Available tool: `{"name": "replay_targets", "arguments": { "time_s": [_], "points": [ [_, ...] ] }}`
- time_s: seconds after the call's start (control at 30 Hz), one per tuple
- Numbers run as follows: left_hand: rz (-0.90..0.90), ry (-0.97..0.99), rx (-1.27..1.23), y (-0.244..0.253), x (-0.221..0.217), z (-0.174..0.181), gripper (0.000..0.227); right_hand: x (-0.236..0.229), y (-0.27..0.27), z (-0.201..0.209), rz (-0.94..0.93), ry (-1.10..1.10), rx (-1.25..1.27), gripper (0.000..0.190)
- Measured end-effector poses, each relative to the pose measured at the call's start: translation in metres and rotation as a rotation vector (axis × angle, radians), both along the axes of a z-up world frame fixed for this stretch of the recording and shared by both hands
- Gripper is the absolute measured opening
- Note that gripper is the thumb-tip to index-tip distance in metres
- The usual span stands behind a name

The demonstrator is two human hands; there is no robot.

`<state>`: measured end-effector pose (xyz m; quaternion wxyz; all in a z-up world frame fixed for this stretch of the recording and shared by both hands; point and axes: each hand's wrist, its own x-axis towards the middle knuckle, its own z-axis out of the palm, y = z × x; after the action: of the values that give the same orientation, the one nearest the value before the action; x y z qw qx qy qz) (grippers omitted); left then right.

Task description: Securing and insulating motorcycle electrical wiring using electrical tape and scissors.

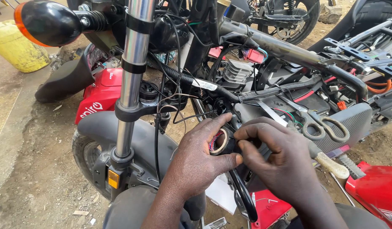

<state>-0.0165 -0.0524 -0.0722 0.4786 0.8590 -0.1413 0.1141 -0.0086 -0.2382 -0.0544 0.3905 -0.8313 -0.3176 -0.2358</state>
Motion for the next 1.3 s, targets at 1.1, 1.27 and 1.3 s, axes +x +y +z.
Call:
{"name": "replay_targets", "arguments": {
  "time_s": [1.1,1.27,1.3],
  "points": [
    [-0.086,0.066,-0.006,0.002,-0.016,0.021,0.074,0.004,-0.002,-0.008,-0.069,-0.052,-0.019,0.009],
    [-0.17,0.084,-0.309,-0.006,-0.014,0.013,0.065,0.007,-0.007,-0.017,-0.127,0.069,0.089,0.01],
    [-0.24,0.093,-0.477,-0.008,-0.015,0.013,0.067,0.006,-0.007,-0.016,-0.116,0.106,0.182,0.012]
  ]
}}
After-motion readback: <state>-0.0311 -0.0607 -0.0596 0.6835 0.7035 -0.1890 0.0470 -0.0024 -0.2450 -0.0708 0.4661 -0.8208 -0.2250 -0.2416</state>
